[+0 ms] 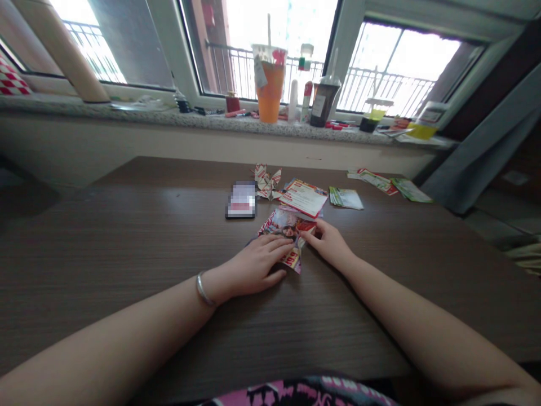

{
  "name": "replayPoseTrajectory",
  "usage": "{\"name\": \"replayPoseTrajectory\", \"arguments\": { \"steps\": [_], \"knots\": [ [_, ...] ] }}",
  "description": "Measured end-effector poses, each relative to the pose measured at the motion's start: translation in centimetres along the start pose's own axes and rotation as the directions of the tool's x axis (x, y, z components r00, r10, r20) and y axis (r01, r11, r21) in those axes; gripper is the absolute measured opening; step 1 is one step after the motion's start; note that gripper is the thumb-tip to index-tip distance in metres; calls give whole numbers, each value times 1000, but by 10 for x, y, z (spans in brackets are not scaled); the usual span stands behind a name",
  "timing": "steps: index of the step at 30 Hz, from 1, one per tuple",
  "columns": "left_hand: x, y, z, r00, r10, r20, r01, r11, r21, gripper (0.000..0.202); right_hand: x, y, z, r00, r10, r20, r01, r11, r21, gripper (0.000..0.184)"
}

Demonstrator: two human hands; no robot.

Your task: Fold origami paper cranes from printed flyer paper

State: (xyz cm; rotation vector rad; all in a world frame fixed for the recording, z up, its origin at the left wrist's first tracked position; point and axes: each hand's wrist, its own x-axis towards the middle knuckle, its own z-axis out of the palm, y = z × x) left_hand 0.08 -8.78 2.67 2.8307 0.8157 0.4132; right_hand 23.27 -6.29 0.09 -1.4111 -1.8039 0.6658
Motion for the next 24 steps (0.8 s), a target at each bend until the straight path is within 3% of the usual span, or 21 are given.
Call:
{"name": "replayPoseTrajectory", "arguments": {
  "steps": [8,14,18,24],
  "knots": [
    [0,-6,6,993,-54,-100,42,992,-115,60,-9,-18,-4,996,-90,19,92,991,-95,20],
    [-2,-9,13,968,-30,-247,10,997,-81,79,-12,-19,-1,998,-64,19,63,998,6,30],
    [-1,-9,12,959,14,-284,-27,999,-41,92,-12,-16,2,997,-65,33,60,990,129,32],
    [1,-5,7,940,45,-337,-50,999,-7,99,-18,-25,-2,990,-123,65,117,989,87,22]
  ]
}}
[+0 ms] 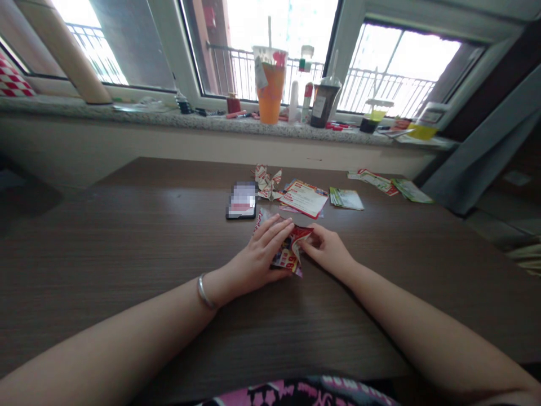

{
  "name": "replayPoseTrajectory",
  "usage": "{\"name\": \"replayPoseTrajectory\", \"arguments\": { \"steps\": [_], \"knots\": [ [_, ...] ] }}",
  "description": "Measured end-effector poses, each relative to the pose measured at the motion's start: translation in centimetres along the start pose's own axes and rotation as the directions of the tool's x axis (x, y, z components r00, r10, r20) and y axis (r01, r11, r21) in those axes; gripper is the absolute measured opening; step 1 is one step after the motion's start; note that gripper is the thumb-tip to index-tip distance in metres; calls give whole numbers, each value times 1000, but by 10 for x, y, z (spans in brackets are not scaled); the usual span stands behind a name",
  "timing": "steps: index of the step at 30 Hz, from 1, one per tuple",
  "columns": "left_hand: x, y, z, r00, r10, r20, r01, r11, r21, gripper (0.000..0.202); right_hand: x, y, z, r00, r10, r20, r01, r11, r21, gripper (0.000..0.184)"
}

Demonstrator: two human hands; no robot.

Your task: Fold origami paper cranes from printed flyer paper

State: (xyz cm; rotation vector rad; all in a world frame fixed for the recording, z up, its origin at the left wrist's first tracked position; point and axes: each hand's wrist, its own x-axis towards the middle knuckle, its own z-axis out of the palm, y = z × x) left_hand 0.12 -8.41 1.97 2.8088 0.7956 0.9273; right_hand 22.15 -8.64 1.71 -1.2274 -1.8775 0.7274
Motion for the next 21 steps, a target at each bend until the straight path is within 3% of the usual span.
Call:
{"name": "replayPoseTrajectory", "arguments": {
  "steps": [8,12,21],
  "knots": [
    [0,6,-10,995,-46,-86,54,995,89,86,-3,-10,-4,996,-84,0,84,993,-83,11],
    [0,7,-10,994,-84,-75,91,991,98,86,-3,-12,-4,987,-163,-12,160,976,-146,6],
    [1,7,-7,994,-100,-32,102,993,67,75,-5,-14,-6,974,-227,3,226,966,-123,8]
  ]
}}
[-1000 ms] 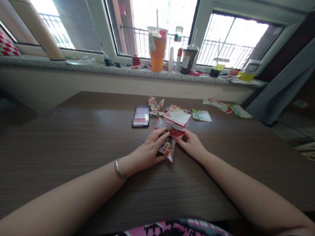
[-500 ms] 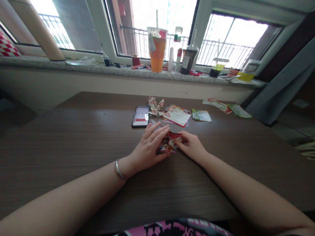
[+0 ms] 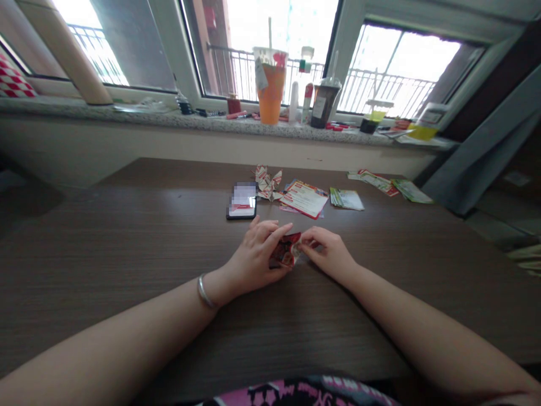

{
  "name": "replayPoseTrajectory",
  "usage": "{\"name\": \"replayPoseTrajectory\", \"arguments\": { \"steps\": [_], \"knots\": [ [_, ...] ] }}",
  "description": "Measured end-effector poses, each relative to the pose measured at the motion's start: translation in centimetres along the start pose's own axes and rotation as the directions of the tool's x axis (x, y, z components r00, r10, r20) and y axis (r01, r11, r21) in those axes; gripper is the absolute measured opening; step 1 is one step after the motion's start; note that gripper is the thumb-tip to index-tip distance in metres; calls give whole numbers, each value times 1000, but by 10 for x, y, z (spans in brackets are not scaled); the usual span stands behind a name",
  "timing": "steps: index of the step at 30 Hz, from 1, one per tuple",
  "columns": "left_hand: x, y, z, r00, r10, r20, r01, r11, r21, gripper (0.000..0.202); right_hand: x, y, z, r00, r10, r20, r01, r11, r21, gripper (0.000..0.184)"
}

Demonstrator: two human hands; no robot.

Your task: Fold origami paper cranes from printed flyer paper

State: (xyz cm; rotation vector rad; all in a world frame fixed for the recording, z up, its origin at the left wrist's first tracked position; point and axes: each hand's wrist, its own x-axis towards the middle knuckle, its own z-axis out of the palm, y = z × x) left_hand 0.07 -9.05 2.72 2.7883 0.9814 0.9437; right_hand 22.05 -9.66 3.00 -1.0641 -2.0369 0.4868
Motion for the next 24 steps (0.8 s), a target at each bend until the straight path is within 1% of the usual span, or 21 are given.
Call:
{"name": "replayPoseTrajectory", "arguments": {
  "steps": [3,8,15,20,24],
  "knots": [
    [1,1,-2,1000,-19,14,20,999,-39,75,0,-1,0,1000,-1,-10,1,1000,0,7],
    [0,1,-1,1000,-6,5,7,999,-39,77,-1,-3,0,1000,2,-29,-2,1000,11,8],
    [0,-2,0,999,-19,-44,18,999,-32,76,-1,-5,2,992,80,-98,-72,994,81,8],
    [1,-2,-2,997,-6,-75,3,999,-44,63,-2,-9,5,982,155,-112,-132,973,191,11],
    [2,-3,-1,987,-70,-143,56,993,-99,52,-3,-12,3,986,131,-107,-108,973,204,11]
  ]
}}
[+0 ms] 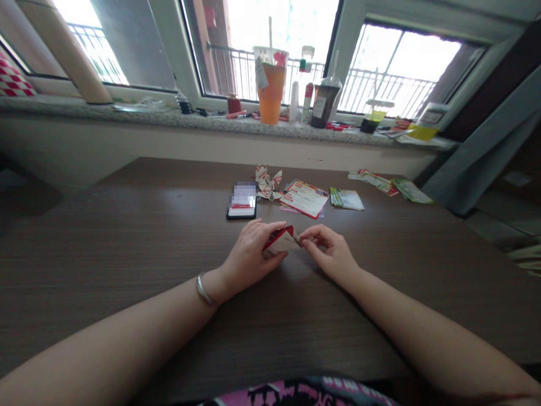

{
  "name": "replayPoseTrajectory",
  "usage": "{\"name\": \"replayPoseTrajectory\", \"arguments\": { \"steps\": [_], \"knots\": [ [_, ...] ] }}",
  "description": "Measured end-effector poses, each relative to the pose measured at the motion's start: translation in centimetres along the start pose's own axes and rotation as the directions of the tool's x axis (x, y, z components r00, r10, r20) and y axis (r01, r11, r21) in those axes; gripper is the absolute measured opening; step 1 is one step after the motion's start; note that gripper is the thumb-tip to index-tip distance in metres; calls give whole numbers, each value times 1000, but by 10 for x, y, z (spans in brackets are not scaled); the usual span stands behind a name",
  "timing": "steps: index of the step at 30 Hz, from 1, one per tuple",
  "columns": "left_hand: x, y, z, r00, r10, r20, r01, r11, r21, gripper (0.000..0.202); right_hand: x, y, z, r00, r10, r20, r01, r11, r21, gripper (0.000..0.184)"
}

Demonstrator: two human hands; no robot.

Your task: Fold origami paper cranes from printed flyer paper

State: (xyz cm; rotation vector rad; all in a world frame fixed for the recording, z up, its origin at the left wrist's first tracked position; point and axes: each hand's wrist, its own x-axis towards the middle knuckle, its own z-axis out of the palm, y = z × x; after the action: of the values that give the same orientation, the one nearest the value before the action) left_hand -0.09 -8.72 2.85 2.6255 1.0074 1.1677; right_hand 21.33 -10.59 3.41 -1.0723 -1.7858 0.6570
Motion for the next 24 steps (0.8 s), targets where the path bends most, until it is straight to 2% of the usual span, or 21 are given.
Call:
{"name": "replayPoseTrajectory", "arguments": {
  "steps": [5,13,19,24],
  "knots": [
    [-1,-2,3,996,-77,-53,71,993,-98,39,0,2,0,998,-21,64,26,997,-72,15],
    [1,2,1,1000,0,-19,-3,991,-135,32,0,2,3,989,-120,82,132,977,-166,14],
    [0,5,-4,998,31,61,-22,989,-146,54,1,4,4,1000,-11,10,12,993,-115,16],
    [-1,3,-2,998,5,62,1,996,-92,64,3,7,6,996,76,-47,-79,994,-79,18]
  ]
}}
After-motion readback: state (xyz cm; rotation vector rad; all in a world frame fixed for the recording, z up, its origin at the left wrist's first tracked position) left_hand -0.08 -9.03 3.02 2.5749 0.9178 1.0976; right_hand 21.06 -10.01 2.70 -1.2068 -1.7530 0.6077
